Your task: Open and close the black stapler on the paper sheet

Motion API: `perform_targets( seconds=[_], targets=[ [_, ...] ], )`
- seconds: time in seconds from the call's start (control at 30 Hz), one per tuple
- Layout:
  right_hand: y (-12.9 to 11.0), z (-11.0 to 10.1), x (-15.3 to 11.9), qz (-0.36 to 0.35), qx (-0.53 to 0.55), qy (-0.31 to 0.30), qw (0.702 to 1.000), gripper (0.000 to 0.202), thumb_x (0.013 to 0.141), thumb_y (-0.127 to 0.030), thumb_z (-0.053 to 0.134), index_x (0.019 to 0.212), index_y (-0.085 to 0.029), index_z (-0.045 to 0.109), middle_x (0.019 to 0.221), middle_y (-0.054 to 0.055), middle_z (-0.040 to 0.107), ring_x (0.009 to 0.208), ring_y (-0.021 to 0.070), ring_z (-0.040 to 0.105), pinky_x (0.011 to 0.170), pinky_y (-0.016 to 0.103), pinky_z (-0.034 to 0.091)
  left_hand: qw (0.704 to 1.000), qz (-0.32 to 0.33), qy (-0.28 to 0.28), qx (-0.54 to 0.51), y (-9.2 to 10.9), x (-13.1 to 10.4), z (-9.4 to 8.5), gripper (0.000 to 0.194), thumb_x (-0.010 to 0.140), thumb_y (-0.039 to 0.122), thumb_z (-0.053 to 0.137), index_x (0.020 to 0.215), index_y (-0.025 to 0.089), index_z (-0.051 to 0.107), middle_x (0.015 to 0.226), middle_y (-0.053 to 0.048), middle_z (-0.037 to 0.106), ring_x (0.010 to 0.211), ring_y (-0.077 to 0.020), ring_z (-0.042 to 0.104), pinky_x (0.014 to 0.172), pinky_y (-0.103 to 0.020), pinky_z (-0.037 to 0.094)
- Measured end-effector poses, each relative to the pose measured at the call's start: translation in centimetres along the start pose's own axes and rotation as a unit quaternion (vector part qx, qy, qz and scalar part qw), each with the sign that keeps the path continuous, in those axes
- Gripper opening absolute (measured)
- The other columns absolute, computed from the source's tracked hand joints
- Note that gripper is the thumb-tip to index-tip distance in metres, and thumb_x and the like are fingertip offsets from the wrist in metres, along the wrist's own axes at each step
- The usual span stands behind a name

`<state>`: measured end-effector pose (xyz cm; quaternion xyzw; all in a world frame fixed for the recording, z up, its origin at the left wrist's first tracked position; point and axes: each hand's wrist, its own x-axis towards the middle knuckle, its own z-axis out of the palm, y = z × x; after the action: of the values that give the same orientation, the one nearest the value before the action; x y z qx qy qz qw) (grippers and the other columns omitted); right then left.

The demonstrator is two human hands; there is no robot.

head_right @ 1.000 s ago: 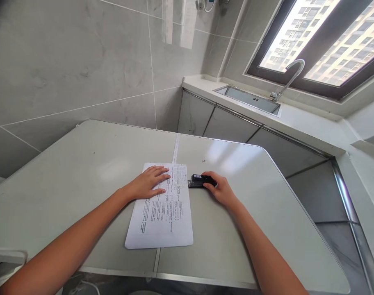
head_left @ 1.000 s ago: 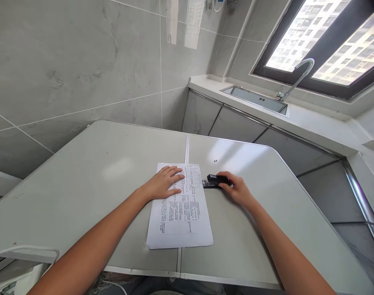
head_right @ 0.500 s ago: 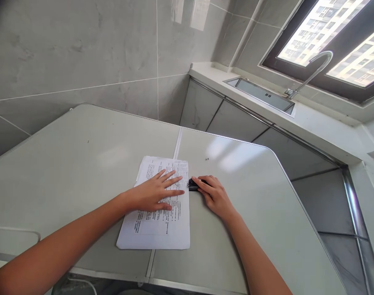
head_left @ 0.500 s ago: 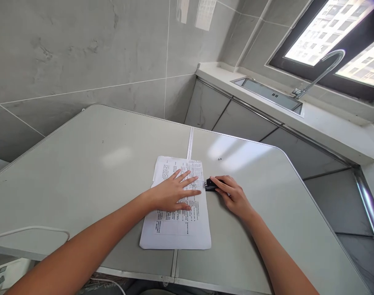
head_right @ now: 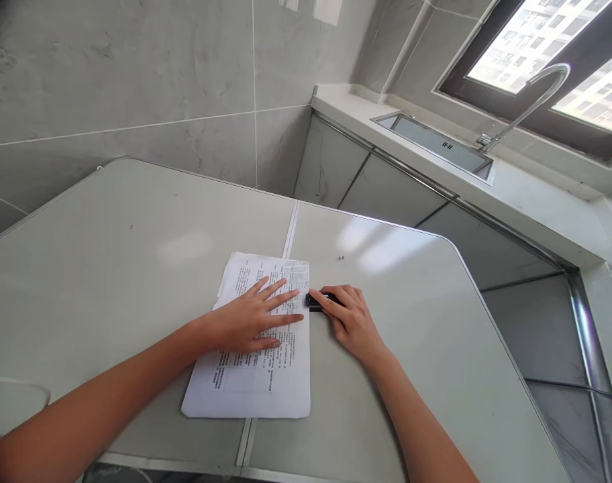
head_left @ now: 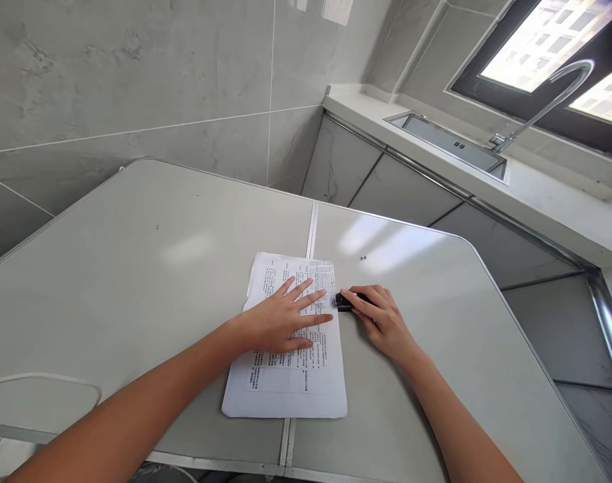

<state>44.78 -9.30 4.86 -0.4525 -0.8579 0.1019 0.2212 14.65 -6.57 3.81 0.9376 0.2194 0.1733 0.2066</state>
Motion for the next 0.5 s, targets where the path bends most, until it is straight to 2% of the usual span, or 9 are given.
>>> perform_targets(
  seconds=[0.23,0.4,0.5],
  targets=[
    [-0.18,0.14,0.00,0.004,-0.002,-0.002,1.000,0.060,0.101,-0.013,0.043,0.153,-0.044,0.047,0.128,0.006,0.065,0.106,0.0273,0.058,0.091,0.048,0.046,1.000,-0.008,-0.011,-0.009,0.22,0.14,-0.21,0.066,0.091,0.048,0.068,0.153,0.043,0.047,0.169,-0.002,0.030,0.156,-0.0433,0.023,0.124,-0.069,0.017],
    [-0.48,0.23,0.12,0.011,-0.007,-0.003,1.000,0.059,0.101,-0.013,0.043,0.152,-0.044,0.049,0.127,0.006,0.066,0.105,0.0275,0.059,0.091,0.048,0.046,0.999,-0.020,-0.040,0.004,0.32,0.23,-0.26,0.066,0.092,0.049,0.067,0.154,0.042,0.046,0.170,-0.002,0.027,0.156,-0.0434,0.020,0.124,-0.069,0.014],
    [-0.62,0.20,0.18,0.013,-0.012,-0.004,1.000,0.059,0.101,-0.013,0.044,0.152,-0.043,0.049,0.126,0.006,0.066,0.104,0.0269,0.060,0.091,0.047,0.047,0.999,-0.014,-0.032,0.008,0.30,0.25,-0.26,0.066,0.092,0.049,0.067,0.154,0.041,0.046,0.170,-0.003,0.028,0.156,-0.0444,0.022,0.123,-0.069,0.016]
  ],
)
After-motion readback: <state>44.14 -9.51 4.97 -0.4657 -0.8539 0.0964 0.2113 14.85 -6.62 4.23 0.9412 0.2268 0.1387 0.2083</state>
